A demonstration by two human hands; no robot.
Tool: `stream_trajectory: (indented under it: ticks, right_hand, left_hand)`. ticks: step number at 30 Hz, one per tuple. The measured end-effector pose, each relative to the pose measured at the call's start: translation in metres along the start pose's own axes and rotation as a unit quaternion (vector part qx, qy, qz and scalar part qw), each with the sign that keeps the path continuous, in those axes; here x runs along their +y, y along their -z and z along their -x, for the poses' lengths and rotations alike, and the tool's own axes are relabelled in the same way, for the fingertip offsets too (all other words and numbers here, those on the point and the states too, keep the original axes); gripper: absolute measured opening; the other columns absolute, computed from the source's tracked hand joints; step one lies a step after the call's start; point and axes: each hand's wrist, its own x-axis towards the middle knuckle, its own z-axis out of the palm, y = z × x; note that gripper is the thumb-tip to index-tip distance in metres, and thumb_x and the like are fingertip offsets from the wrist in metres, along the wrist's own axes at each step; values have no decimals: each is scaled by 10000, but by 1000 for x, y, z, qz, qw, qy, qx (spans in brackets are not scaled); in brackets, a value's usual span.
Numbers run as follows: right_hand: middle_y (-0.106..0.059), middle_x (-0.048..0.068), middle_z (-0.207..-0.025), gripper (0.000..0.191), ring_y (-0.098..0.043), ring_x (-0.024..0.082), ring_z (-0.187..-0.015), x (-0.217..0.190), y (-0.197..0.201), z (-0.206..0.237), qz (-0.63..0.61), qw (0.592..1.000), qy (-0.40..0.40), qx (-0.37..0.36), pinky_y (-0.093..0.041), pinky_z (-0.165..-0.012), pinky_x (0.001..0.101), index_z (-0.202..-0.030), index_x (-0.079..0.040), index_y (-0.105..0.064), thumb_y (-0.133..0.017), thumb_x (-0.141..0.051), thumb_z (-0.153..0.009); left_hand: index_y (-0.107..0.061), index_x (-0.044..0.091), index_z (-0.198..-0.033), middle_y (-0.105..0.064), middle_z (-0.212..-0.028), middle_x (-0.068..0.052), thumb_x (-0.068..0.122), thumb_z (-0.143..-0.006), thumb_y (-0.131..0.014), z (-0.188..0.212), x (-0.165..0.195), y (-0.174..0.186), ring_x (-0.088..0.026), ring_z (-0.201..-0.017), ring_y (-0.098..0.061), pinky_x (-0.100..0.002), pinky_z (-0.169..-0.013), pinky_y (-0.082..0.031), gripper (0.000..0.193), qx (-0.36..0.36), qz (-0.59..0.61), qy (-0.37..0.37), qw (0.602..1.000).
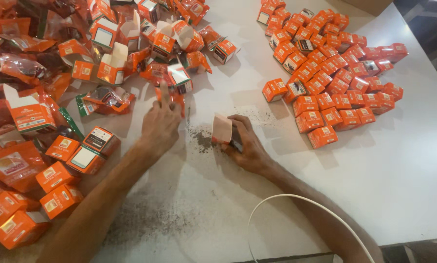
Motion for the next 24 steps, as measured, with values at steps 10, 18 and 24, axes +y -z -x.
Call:
stream_trajectory:
  ticks: [10, 18, 24]
  right_hand:
    - [-658, 141, -1146, 549, -669, 321, -1051, -13, 8, 0, -37, 998, -28, -47, -538, -892, 411, -1262, -37, -621, -847, -134, -771]
    - [-671, 132, -1144, 483, -675, 321, -1039, -11, 7, -1, -43, 999, -14, -29, -555, -872, 417, -1213, -54, -636, -854, -136, -790]
    - [-658, 131, -1117, 423, -670, 345, -1033, -10, 7, 1, -59, 998, 18, -23, -546, -901, 426, -1142, -55, -629, -842, -93, -778]
  left_hand:
    - [-602, 27, -986, -611, -1061, -224, 54, -769, -719, 21, 34, 62, -409, -760, -654, -514, -666, -538, 248, -24, 282, -16, 959]
    - [-513, 23, -911, -610, -1158, -192, -30, -802, -743, 38, 73, 63, -284, -769, -637, -388, -678, -528, 260, 263, 300, -269, 877]
    - [-522, 20, -1165, -600, -1045, -142, 65, -734, -737, 32, 75, 55, -311, -890, -626, -431, -769, -518, 483, 214, 251, -282, 901]
